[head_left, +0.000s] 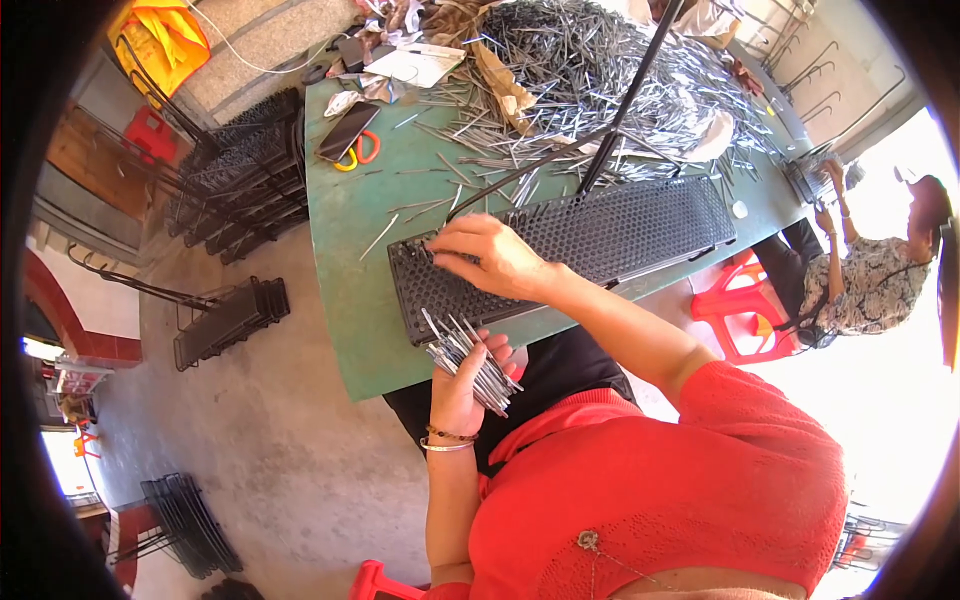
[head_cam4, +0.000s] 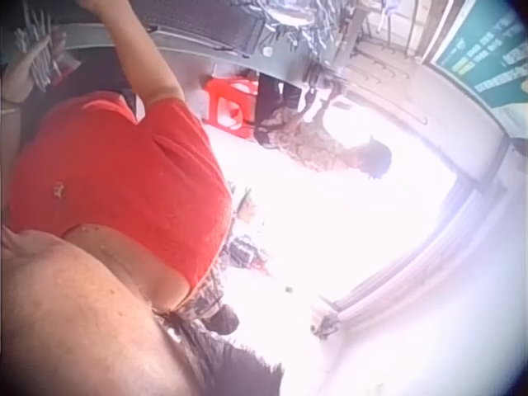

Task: Sorting long metal pins from a pile and inserting them into a black perforated metal component.

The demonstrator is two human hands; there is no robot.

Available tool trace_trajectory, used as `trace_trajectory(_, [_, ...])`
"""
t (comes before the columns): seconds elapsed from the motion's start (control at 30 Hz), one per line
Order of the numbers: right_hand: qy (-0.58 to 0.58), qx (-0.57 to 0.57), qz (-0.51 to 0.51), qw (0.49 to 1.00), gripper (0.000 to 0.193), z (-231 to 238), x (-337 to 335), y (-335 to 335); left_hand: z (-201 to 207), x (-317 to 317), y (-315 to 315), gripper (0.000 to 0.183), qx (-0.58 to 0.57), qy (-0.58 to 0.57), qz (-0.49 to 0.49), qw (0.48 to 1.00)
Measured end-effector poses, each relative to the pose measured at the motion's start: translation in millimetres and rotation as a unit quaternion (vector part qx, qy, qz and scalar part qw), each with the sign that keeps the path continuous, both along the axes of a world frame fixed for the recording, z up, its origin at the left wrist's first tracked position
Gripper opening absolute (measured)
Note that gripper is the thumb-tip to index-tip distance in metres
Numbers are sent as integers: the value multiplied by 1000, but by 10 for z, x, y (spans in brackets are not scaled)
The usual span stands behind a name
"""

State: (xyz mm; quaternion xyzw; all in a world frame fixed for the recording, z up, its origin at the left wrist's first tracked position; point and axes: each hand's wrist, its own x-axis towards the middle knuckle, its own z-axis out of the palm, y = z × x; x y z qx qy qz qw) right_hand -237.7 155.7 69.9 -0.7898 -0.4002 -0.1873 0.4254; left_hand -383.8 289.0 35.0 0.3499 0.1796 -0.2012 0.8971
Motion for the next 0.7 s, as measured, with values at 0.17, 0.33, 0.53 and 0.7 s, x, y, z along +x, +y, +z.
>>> trace_trajectory(0.17, [418, -41, 169, 892, 33, 23, -344, -80, 63, 22, 38, 27, 4, -49, 28, 998])
trace_trajectory(0.33, [513, -53, 134, 846, 29, -40, -324, -45, 96, 29, 33, 27, 26, -51, 2, 998])
trace_trajectory(0.53, [480, 50, 58, 874, 19, 74, -90, 95, -49, -12, 29, 25, 6, -5, 12, 1000])
trace_trajectory(0.7, [275, 99, -11, 956, 25, 94, 137, 353, -70, -14, 37, 29, 9, 14, 13, 1000])
